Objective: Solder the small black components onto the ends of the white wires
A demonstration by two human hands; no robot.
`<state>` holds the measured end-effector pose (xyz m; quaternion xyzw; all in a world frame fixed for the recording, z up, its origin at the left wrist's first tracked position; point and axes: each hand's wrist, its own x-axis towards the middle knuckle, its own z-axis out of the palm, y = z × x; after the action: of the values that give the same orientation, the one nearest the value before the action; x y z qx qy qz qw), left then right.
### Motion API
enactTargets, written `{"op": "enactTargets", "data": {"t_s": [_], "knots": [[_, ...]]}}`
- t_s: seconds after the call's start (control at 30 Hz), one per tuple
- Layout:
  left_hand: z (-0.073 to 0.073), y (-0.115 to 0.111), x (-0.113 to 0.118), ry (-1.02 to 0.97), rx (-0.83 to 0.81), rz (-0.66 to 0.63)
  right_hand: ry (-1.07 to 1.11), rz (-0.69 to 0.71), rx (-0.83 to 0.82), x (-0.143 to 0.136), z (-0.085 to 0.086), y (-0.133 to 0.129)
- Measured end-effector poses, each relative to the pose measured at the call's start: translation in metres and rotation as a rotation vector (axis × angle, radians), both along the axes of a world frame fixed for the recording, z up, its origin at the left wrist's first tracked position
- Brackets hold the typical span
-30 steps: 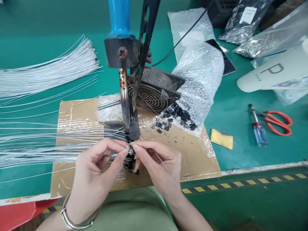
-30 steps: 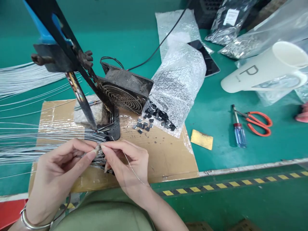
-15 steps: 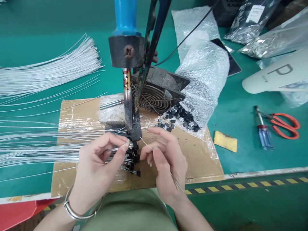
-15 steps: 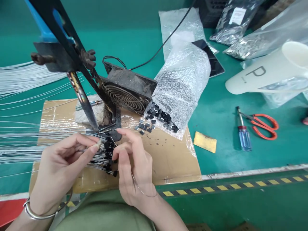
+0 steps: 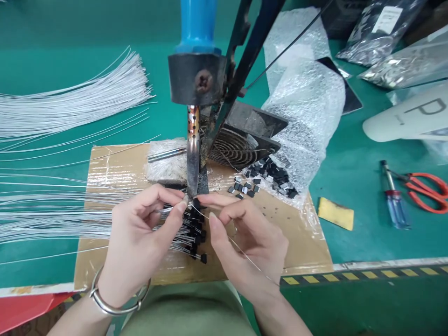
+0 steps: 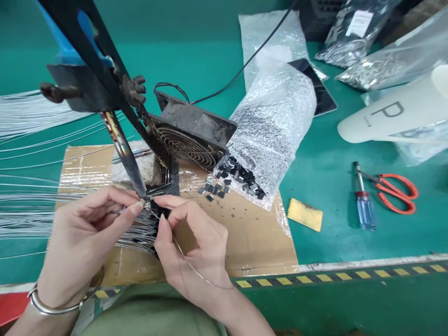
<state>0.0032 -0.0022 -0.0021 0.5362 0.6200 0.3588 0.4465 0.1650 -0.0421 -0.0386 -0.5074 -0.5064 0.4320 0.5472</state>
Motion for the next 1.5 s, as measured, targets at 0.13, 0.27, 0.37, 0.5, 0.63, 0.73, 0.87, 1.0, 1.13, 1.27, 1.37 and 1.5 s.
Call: {"op": "enactTargets", "data": {"t_s": [0.13,0.27,0.37,0.5,0.63,0.73,0.87,1.0,1.13,1.27,1.37,1.5], "knots": [[0.0019,0.0042,0.0014,0.012,0.001,0.010,0.021,0.005,-0.037,0.0007,0.0014,0.0025],[0.0033,0.0062,0.0015,0.014,-0.007,0.010,0.052,-0.013,-0.056,0.0011,0.0027,0.0048],[0.0043,0.0058,0.0007,0.003,-0.008,0.014,0.063,-0.029,-0.060,0.0005,0.0039,0.0054],[0.0054,0.0058,0.0013,-0.004,-0.009,0.011,0.058,-0.031,-0.064,-0.0003,0.0060,0.0063],[0.0056,0.0062,0.0017,-0.014,-0.002,0.009,0.064,-0.033,-0.062,-0.0007,0.0069,0.0078],[0.0066,0.0056,0.0012,-0.009,-0.002,0.014,0.074,-0.029,-0.064,-0.0009,0.0071,0.0085],[0.0087,0.0052,0.0021,-0.022,-0.010,0.023,0.074,-0.032,-0.069,-0.0009,0.0080,0.0083],[0.0087,0.0058,0.0034,-0.042,-0.004,0.048,0.082,-0.032,-0.066,-0.0007,0.0089,0.0080],[0.0082,0.0054,0.0027,-0.044,-0.011,0.051,0.080,-0.026,-0.066,-0.0008,0.0092,0.0077],[0.0089,0.0045,0.0026,-0.053,-0.018,0.060,0.081,-0.044,-0.050,-0.0023,0.0093,0.0075],[0.0093,0.0043,0.0033,-0.049,-0.021,0.066,0.076,-0.042,-0.056,-0.0033,0.0093,0.0080],[0.0092,0.0041,0.0034,-0.047,-0.011,0.074,0.072,-0.049,-0.055,-0.0035,0.0089,0.0086]]}}
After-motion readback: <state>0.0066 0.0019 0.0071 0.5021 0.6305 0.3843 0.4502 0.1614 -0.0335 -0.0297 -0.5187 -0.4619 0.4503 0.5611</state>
